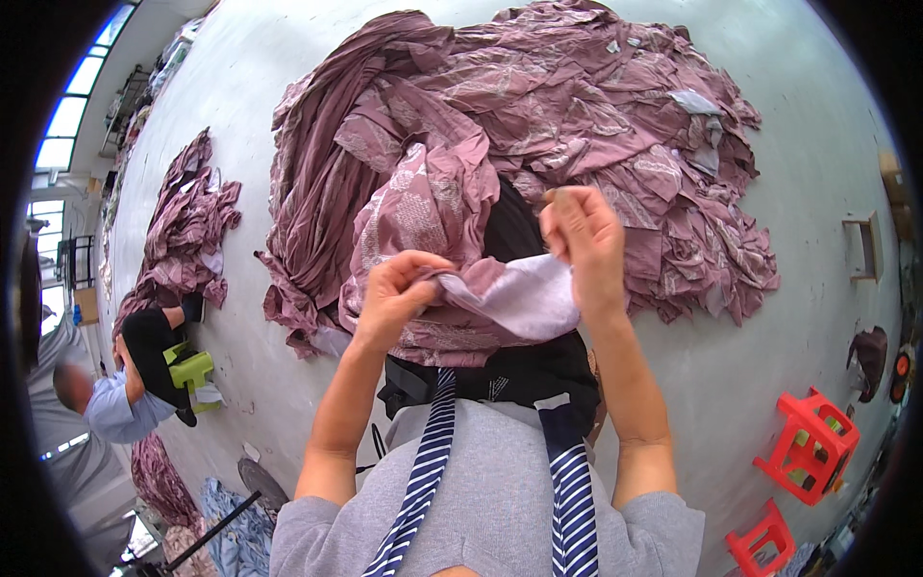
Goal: The person sits on the floor and repeatedly picks up pieces of pink patterned fabric from a large pile. Using small scissors, they trim loose threads and edges from each piece before placing it back on the pile.
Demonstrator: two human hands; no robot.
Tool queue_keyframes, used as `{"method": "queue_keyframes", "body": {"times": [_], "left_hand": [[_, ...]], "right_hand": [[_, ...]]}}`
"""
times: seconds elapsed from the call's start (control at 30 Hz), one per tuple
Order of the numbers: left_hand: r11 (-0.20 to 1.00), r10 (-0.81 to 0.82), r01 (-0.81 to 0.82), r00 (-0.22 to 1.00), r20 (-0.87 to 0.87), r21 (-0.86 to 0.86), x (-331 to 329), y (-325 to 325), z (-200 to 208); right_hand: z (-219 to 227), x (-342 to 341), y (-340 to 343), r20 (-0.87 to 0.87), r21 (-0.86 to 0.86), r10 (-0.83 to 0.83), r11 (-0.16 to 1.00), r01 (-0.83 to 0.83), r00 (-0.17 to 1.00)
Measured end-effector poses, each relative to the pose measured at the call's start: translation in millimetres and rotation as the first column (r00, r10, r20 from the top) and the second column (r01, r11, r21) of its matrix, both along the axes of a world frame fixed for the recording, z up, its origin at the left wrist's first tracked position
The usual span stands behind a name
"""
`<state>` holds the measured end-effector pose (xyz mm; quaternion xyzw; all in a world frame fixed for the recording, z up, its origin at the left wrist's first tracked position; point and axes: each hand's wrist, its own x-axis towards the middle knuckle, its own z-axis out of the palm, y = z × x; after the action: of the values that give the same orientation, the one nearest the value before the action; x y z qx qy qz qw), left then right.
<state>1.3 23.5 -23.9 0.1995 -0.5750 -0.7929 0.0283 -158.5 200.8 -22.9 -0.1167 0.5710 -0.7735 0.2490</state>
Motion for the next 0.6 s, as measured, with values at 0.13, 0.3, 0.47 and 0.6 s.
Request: {"method": "queue_keyframes", "body": {"times": [0.13,0.3,0.47,0.6], "left_hand": [[0.984,0.165,-0.167,0.985,-0.043,-0.055,31.7,-32.4,-5.6],[0.965,0.263,-0.263,0.964,-0.035,0.003,79.5,-63.6,-21.1],[0.978,0.209,-0.206,0.969,0.131,-0.04,111.9,-98.9,-33.1],[0.769,0.136,0.19,0.884,0.447,-0.61,111.9,-115.0,-30.5]], "right_hand": [[-19.7,-27.2,34.2,-0.056,0.019,-0.141,0.99,0.143,0.988],[-43.9,-21.4,71.5,-0.171,0.361,-0.017,0.929,0.079,0.985],[-74.7,2.9,80.4,-0.063,0.46,0.053,0.888,-0.018,0.997],[-57.5,17.7,55.0,-0.302,0.577,0.242,0.816,-0.025,0.922]]}}
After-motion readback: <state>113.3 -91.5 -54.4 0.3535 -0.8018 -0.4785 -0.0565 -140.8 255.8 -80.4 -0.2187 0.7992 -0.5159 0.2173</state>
